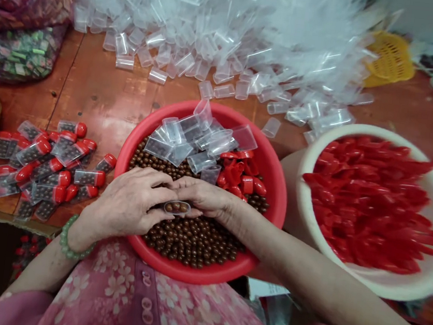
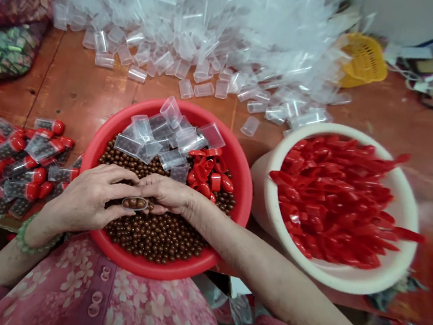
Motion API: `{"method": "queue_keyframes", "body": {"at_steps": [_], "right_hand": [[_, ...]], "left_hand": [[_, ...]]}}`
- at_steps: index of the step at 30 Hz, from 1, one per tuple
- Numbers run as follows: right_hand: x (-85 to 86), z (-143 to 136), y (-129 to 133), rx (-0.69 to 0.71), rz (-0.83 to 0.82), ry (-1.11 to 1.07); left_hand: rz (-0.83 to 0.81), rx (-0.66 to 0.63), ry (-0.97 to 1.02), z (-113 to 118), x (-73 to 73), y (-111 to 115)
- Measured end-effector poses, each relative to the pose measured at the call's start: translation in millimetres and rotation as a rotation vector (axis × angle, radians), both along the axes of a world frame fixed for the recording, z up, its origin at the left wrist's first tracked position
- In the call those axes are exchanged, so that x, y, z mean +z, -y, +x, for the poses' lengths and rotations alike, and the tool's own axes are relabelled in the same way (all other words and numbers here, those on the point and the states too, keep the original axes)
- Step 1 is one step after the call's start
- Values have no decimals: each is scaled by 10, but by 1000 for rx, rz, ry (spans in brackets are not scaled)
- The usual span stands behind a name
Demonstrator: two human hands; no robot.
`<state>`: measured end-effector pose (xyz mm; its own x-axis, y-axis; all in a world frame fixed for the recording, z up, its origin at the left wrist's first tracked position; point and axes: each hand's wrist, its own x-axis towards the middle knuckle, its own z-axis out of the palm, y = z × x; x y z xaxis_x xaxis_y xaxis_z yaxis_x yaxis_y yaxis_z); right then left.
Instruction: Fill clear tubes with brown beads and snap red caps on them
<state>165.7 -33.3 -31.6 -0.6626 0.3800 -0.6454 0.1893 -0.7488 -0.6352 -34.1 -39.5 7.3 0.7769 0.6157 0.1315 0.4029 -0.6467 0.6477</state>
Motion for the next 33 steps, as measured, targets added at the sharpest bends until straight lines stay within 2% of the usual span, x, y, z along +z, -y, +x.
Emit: {"method": "queue_keyframes", "body": {"at_steps": [5, 8, 10, 13, 15, 17, 21, 23, 25, 30, 33], "right_hand": [[56, 10, 6, -19, 54, -58], [155, 49, -2, -5, 159, -46], [248, 76, -2, 28, 306, 38], [389, 115, 10, 56, 628, 224], [456, 146, 20, 44, 849, 302], [495, 181, 32, -20, 986, 333], [528, 227, 80, -318, 1034, 288], [533, 226, 120, -423, 1047, 216], [532, 210, 161, -436, 1063, 132], [518, 184, 183, -345, 1082, 49], [515, 245, 125, -481, 1104, 152]], "left_hand": [[-167, 85, 256, 57, 30, 39], [-303, 167, 419, 65, 77, 33], [-394, 217, 464, 65, 89, 28], [-537, 293, 500, 66, 72, 32], [-626, 314, 535, 72, 52, 42], [-696, 309, 572, 86, 35, 56], [-815, 302, 650, 142, 22, 94], [-902, 288, 698, 173, 28, 111], [-930, 304, 714, 194, 43, 117], [-846, 308, 663, 201, 87, 87], [-900, 296, 685, 190, 97, 58]]}}
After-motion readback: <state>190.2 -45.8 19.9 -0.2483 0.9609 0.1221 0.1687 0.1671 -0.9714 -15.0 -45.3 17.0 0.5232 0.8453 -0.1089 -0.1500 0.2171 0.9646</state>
